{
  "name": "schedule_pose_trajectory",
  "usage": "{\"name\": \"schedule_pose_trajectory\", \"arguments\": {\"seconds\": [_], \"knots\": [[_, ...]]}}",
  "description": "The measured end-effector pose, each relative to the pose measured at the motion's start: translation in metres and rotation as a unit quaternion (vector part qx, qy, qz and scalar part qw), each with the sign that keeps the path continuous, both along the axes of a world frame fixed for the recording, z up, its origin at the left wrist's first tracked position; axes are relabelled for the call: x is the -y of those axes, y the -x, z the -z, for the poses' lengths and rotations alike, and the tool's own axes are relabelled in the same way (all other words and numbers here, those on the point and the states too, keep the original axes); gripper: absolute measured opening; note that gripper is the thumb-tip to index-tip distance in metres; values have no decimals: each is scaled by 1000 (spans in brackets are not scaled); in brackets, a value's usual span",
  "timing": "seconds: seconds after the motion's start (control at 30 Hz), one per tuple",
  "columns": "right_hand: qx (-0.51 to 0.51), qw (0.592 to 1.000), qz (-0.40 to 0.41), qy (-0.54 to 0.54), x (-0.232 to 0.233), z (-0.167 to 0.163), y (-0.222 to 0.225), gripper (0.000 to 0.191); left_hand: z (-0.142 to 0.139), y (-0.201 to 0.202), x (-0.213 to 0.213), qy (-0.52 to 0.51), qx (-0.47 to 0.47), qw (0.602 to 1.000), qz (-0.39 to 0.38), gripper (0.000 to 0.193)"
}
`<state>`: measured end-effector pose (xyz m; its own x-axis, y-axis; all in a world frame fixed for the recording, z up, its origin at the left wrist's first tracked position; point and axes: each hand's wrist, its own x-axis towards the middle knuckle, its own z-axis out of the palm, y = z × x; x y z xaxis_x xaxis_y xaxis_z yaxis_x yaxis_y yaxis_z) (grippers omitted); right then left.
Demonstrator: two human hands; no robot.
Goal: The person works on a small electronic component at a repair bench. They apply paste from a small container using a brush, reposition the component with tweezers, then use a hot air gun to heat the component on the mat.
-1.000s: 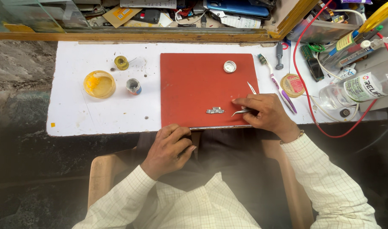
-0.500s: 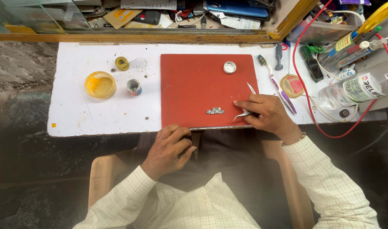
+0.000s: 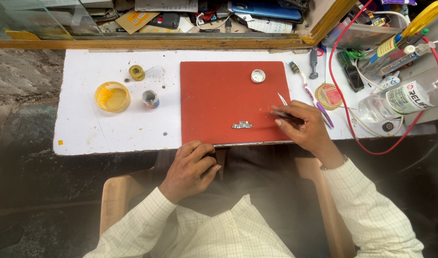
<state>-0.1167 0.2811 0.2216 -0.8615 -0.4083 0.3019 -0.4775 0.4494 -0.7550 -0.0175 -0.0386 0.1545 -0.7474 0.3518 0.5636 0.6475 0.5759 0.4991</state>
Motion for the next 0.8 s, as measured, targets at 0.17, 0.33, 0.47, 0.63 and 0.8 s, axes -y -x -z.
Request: {"name": "schedule_pose_trajectory", "arguments": {"seconds": [0.17,0.33,0.47,0.63,0.8], "knots": [[-5,992,125,-8,0,-1,-30,29,0,0,-1,-3,4,1000,1,14],[51,977,176,107,9,13,-52,21,-2,0,-1,-1,4,1000,0,13],[20,973,214,82,22,14,-53,16,-4,0,-2,-4,7,1000,0,13],[-50,957,285,35,41,3,-63,18,-6,-1,1,-6,10,1000,4,14],[-94,929,355,47,64,3,-92,16,-5,0,1,-4,12,1000,9,13]]}}
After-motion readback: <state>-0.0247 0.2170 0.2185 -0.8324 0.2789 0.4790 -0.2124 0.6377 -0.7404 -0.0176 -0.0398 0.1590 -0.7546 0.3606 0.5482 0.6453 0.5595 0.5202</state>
